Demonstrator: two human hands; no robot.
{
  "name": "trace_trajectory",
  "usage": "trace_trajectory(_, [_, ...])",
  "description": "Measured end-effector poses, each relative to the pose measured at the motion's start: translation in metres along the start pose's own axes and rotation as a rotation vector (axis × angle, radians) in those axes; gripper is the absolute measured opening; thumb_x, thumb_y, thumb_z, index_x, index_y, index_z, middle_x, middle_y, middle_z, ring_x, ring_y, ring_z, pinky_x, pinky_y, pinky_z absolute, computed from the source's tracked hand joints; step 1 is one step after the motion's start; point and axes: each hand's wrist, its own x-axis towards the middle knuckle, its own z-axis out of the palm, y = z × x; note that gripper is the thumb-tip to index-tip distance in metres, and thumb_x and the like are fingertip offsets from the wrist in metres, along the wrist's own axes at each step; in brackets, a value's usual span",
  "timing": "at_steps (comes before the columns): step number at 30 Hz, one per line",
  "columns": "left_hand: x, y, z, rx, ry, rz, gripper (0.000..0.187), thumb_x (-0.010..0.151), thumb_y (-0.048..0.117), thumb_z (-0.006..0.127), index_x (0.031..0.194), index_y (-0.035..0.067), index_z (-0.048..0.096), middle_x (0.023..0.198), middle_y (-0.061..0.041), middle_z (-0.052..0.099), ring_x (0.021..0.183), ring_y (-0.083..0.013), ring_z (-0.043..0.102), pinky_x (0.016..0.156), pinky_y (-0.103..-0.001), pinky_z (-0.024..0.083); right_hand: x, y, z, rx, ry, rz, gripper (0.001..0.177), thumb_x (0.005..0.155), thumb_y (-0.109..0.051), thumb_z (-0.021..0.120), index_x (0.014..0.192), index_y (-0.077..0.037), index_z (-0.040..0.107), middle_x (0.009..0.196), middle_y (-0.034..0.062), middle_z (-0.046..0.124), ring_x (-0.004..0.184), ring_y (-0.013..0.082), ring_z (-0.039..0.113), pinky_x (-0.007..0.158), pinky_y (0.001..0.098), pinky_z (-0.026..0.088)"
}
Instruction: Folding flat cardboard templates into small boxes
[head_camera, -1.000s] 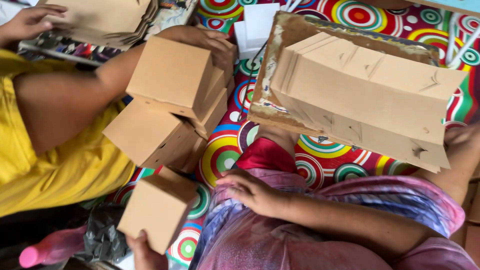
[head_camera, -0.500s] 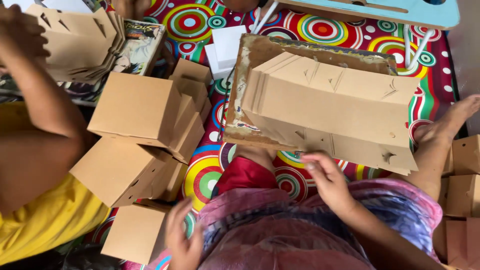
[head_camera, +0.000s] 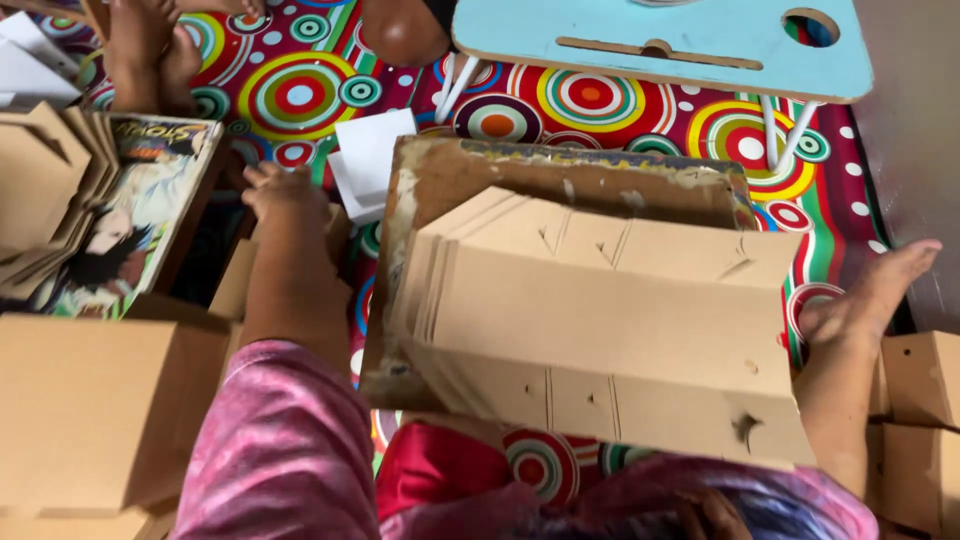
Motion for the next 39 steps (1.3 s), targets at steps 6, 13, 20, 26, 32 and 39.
trace_trajectory(6, [0.058, -0.029, 0.033, 0.060, -0.308, -0.036, 0.062, 0.106, 0.038, 0.042, 0.161, 0.048, 0.016, 0.167, -0.035, 0.002, 0.149, -0.0602, -0.006, 0.114, -0.076, 0.014, 0.190, -0.019, 0.008, 0.146, 0.154, 0.727, 0.082, 0.099, -0.053, 0.039, 0.151, 0.006, 0.020, 0.156, 0.0311, 0.032, 0.146, 0.0418, 0.039, 0.121, 0.0502, 0.028])
trace_trajectory(13, [0.069, -0.016, 0.049, 0.109, -0.447, -0.157, 0.107, 0.082, 0.056, 0.079, 0.160, 0.055, 0.005, 0.170, -0.023, -0.009, 0.155, -0.0482, -0.005, 0.117, -0.068, 0.020, 0.226, 0.140, -0.038, -0.422, -0.389, 1.807, 0.040, 0.090, 0.014, 0.055, 0.128, 0.026, 0.062, 0.122, 0.0415, 0.064, 0.112, 0.0523, 0.059, 0.094, 0.0554, 0.043])
trace_trajectory(20, [0.058, -0.031, 0.029, -0.054, -0.402, -0.201, 0.138, 0.057, 0.069, 0.087, 0.164, 0.046, 0.002, 0.170, -0.019, -0.013, 0.157, -0.0432, -0.009, 0.121, -0.068, 0.020, 0.238, 0.258, -0.079, -0.576, -0.164, 1.831, 0.012, 0.082, 0.007, 0.061, 0.093, 0.008, 0.061, 0.093, 0.0241, 0.061, 0.091, 0.0434, 0.062, 0.084, 0.0526, 0.043])
trace_trajectory(26, [0.032, -0.018, 0.009, -0.166, -0.429, -0.290, 0.138, 0.056, 0.068, 0.085, 0.163, 0.051, 0.000, 0.170, -0.005, -0.021, 0.157, -0.0405, -0.008, 0.117, -0.075, 0.027, 0.216, 0.162, -0.108, -0.585, -0.237, 1.894, 0.021, 0.083, 0.017, 0.056, 0.101, 0.020, 0.065, 0.100, 0.0352, 0.064, 0.092, 0.0500, 0.061, 0.078, 0.0522, 0.043])
trace_trajectory(32, [0.025, -0.012, -0.001, -0.132, -0.289, -0.194, 0.121, 0.068, 0.063, 0.083, 0.162, 0.040, 0.011, 0.169, -0.015, -0.009, 0.153, -0.0464, 0.008, 0.116, -0.069, 0.031, 0.201, 0.057, 0.014, -0.602, -0.342, 1.946, 0.033, 0.085, 0.028, 0.050, 0.110, 0.035, 0.070, 0.109, 0.0485, 0.068, 0.094, 0.0579, 0.060, 0.070, 0.0517, 0.042])
trace_trajectory(39, [0.021, -0.005, -0.082, -0.065, -0.149, -0.160, 0.128, 0.068, 0.070, 0.075, 0.166, 0.040, 0.000, 0.168, -0.011, -0.019, 0.156, -0.0431, 0.002, 0.122, -0.067, 0.022, 0.207, 0.129, -0.008, -0.549, 0.191, 1.748, 0.042, 0.094, -0.008, 0.054, 0.130, 0.014, 0.051, 0.108, 0.0347, 0.058, 0.083, 0.0529, 0.056, 0.060, 0.0585, 0.046])
